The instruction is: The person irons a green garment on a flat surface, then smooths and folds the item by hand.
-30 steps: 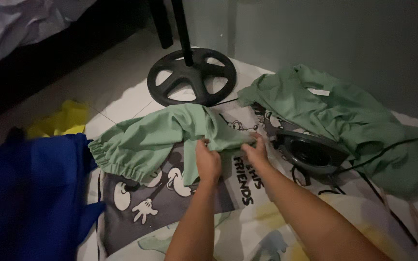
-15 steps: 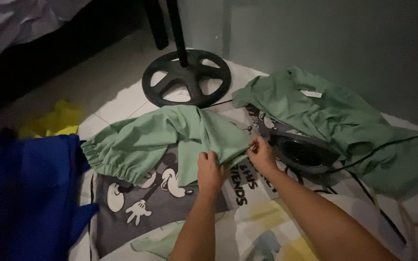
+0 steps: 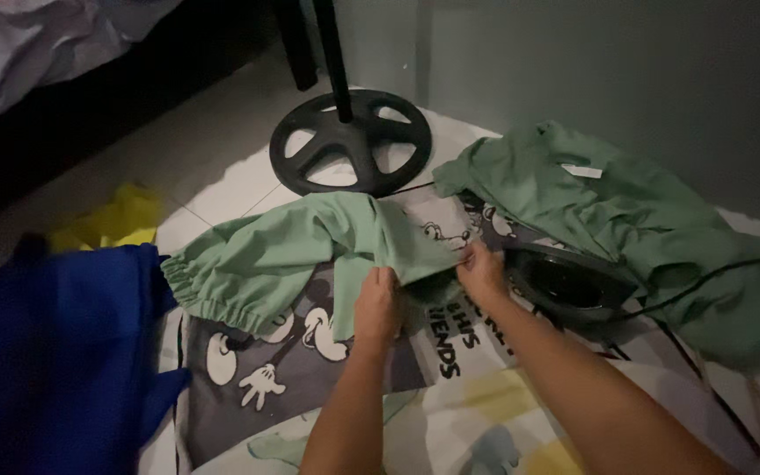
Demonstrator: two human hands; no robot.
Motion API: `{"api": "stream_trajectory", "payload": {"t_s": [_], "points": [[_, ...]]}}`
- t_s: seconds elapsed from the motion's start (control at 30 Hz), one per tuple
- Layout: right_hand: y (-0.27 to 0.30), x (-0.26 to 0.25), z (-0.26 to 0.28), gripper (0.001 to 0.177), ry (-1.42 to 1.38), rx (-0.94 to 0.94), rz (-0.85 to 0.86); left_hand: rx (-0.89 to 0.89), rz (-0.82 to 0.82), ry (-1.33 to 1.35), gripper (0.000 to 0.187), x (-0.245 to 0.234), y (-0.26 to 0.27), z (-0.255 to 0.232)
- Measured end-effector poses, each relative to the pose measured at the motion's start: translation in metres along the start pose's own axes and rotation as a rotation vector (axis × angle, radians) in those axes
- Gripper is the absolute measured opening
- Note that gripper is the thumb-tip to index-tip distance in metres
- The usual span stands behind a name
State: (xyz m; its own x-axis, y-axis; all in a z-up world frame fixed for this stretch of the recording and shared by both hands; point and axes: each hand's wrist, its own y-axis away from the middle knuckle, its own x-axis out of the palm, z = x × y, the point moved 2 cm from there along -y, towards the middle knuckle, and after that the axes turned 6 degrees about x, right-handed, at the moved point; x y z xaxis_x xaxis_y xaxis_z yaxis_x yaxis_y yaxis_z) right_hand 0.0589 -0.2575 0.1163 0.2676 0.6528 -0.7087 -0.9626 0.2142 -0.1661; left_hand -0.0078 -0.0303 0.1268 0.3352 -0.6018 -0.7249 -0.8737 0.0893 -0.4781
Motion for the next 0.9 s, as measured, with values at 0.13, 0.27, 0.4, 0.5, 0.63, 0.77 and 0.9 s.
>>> {"api": "stream_trajectory", "payload": {"t_s": [0.13, 0.27, 0.4, 0.5, 0.63, 0.77, 0.9], "points": [[-0.007, -0.010, -0.009, 0.020, 0.121, 0.127, 0.064, -0.075, 0.020, -0.069, 0.027, 0.002, -0.018, 0.014], [-0.012, -0.009, -0.012, 0.021, 0.099, -0.058, -0.103, -0.236, -0.046, 0.006, 0.029, -0.002, -0.027, 0.004], [-0.016, -0.003, -0.022, 0.026, 0.093, 0.095, -0.101, -0.432, 0.037, 0.168, 0.024, -0.012, -0.025, -0.006], [-0.021, 0.007, -0.024, 0.028, -0.055, 0.264, 0.047, -0.259, -0.030, 0.249, 0.025, -0.012, -0.026, -0.014], [-0.029, 0.017, -0.028, 0.045, -0.094, 0.226, 0.052, -0.278, 0.013, 0.279, 0.028, -0.002, -0.031, -0.019], [-0.033, 0.017, -0.046, 0.035, -0.056, 0.320, 0.086, -0.235, -0.081, 0.288, 0.031, -0.004, -0.034, -0.013], [-0.033, -0.016, -0.032, 0.020, 0.099, 0.240, 0.026, -0.134, 0.044, 0.076, 0.025, -0.006, -0.042, 0.009]]}}
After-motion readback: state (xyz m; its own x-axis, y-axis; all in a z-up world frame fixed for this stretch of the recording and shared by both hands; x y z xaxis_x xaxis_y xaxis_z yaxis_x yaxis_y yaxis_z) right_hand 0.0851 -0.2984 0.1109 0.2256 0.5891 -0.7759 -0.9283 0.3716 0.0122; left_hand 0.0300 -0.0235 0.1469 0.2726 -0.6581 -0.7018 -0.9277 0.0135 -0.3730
